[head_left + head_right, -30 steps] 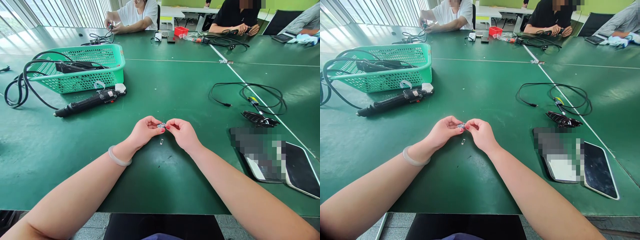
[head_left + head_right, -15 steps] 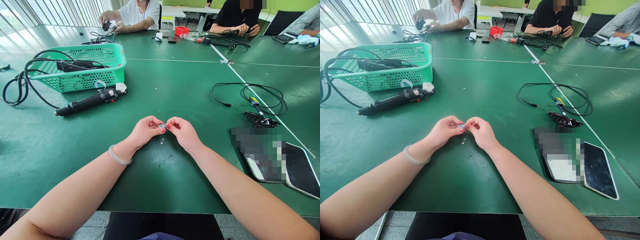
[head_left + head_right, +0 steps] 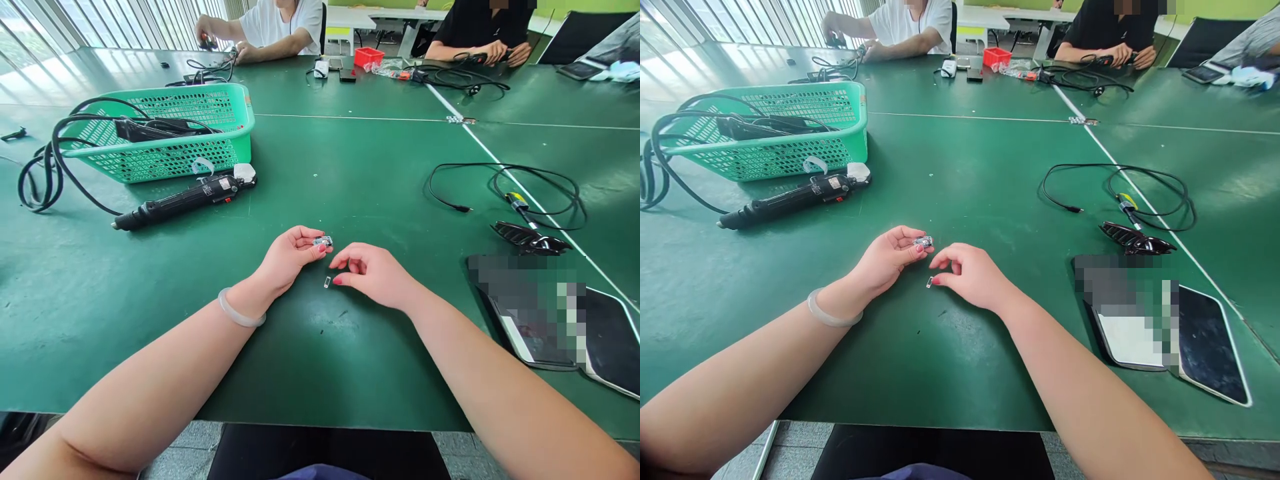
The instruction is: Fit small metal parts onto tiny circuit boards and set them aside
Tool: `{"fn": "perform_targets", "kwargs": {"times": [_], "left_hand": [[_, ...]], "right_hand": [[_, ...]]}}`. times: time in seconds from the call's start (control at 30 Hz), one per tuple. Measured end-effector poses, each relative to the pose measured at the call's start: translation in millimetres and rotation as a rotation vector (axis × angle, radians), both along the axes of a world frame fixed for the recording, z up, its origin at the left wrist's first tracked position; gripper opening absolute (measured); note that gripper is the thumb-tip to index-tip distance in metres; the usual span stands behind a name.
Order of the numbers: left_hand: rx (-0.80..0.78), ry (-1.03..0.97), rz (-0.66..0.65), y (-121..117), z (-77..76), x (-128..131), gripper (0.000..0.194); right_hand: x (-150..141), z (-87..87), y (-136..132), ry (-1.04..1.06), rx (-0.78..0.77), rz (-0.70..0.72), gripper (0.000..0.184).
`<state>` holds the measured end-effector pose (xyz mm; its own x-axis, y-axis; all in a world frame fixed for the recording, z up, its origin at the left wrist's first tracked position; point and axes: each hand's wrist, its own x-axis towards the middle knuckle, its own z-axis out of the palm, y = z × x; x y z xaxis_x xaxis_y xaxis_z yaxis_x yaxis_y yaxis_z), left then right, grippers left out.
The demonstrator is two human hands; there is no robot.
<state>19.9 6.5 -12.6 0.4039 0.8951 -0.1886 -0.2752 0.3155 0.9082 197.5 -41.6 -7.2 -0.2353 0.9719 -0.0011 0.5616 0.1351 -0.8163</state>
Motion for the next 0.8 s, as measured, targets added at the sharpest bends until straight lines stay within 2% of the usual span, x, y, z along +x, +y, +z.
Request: {"fn": "perform_targets", "kwargs": {"times": [0.13,0.23,0.43,0.7,0.8], "left_hand": [[-0.003,0.008,0.004,-0.1,-0.1,0.1,0.035],[0.008,0.012,-0.001,-0.2,-0.4,-0.2,0.034],[0.022,0.016,-0.005,-0.5,0.2,0.0,0.034],[0.027,0.041,-0.004,-0.1,-0.5,0.3,0.034],[0.029,0.044,-0.003,-0.1,-0.2,0.2,0.034]], "right_hand": [[-10.2,-3.2,-2.4,-0.22,0.172,0.174,0.011],[-11.3,-6.1,0.5,-0.282,0.217,0.206,0.02],[-2.2,-7.3,5.3,-0.311,0.213,0.088,0.02],[-5.9,-9.8,13.2,-0.3,0.213,-0.057,0.02],[1.8,-8.7,13.5,-0.255,0.2,-0.043,0.017]]}}
